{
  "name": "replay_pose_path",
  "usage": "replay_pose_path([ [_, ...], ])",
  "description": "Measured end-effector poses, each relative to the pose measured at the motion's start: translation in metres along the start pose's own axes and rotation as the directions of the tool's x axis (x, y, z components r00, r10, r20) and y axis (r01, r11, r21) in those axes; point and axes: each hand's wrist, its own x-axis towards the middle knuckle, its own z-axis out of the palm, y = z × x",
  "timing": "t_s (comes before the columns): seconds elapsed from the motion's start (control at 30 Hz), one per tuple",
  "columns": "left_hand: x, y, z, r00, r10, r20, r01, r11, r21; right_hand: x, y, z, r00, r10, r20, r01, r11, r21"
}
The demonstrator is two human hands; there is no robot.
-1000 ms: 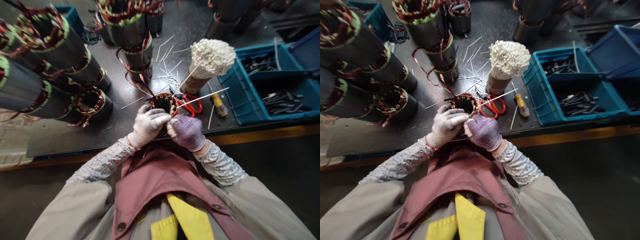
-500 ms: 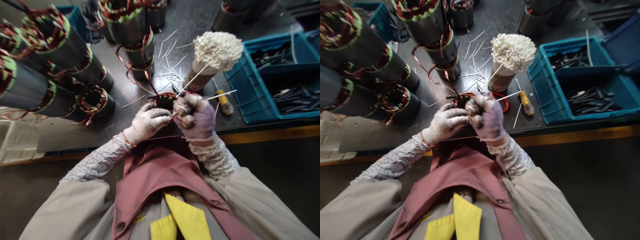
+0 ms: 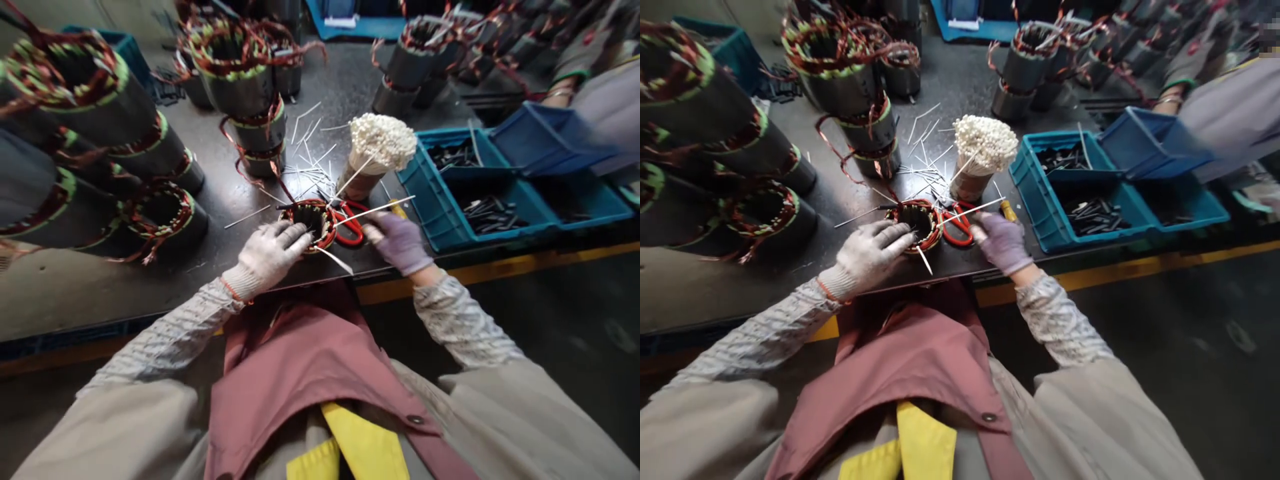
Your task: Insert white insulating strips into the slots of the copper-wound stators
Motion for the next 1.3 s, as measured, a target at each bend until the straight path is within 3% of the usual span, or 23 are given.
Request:
replay_pose_path([
  [0.03, -0.001, -0.002, 0.004, 1.0, 0.012, -0.019, -0.012, 1.0, 0.001, 0.009, -0.004, 0.006, 0.986, -0.035, 0.163, 0.059, 0.988, -0.144],
  [0.1, -0.005, -0.002, 0.008, 0.998, 0.033, -0.061, -0.032, 0.999, 0.027, 0.027, -0.019, 0.013, 0.926, -0.043, 0.375, 0.169, 0.935, -0.311],
  [0.2, -0.016, 0.003, 0.006, 0.992, 0.049, -0.112, -0.041, 0.996, 0.073, 0.045, -0.039, 0.007, 0.814, 0.047, 0.579, 0.233, 0.886, -0.4],
  [0.27, -0.022, 0.009, 0.003, 0.991, 0.026, -0.131, -0.016, 0.997, 0.074, 0.045, -0.039, -0.003, 0.756, 0.157, 0.635, 0.213, 0.859, -0.465],
  [0.33, -0.026, 0.012, 0.002, 0.989, 0.004, -0.15, 0.004, 0.999, 0.054, 0.032, -0.032, -0.012, 0.769, 0.236, 0.594, 0.154, 0.833, -0.531],
  [0.4, -0.026, 0.013, 0.004, 0.985, -0.002, -0.175, 0.009, 0.999, 0.037, 0.006, -0.021, -0.017, 0.84, 0.218, 0.496, 0.09, 0.847, -0.524],
  [0.5, -0.025, 0.012, 0.008, 0.979, 0.0, -0.202, 0.005, 1.0, 0.028, -0.045, -0.012, -0.018, 0.939, -0.052, 0.339, 0.164, 0.937, -0.309],
  [0.57, -0.024, 0.01, 0.01, 0.976, 0.014, -0.219, -0.007, 0.999, 0.034, -0.071, -0.017, -0.016, 0.942, -0.258, 0.216, 0.298, 0.938, -0.175],
  [0.63, -0.025, 0.01, 0.009, 0.969, 0.029, -0.244, -0.016, 0.998, 0.053, -0.083, -0.028, -0.014, 0.921, -0.358, 0.155, 0.381, 0.91, -0.162],
  [0.8, -0.025, 0.012, 0.007, 0.966, 0.018, -0.259, 0.002, 0.997, 0.076, -0.07, -0.052, -0.01, 0.9, -0.369, 0.23, 0.423, 0.865, -0.268],
  [0.97, -0.024, 0.008, 0.007, 0.982, 0.013, -0.189, -0.01, 1.0, 0.013, -0.07, -0.043, 0.0, 0.887, -0.376, 0.267, 0.431, 0.882, -0.189],
  [1.17, -0.023, -0.016, -0.004, 0.969, 0.175, -0.175, -0.178, 0.984, -0.002, -0.066, -0.029, -0.001, 0.957, -0.254, 0.138, 0.271, 0.955, -0.123],
  [1.3, -0.02, -0.029, -0.005, 0.963, 0.222, -0.151, -0.227, 0.974, -0.014, -0.051, -0.034, -0.003, 0.951, -0.255, 0.172, 0.279, 0.951, -0.133],
])
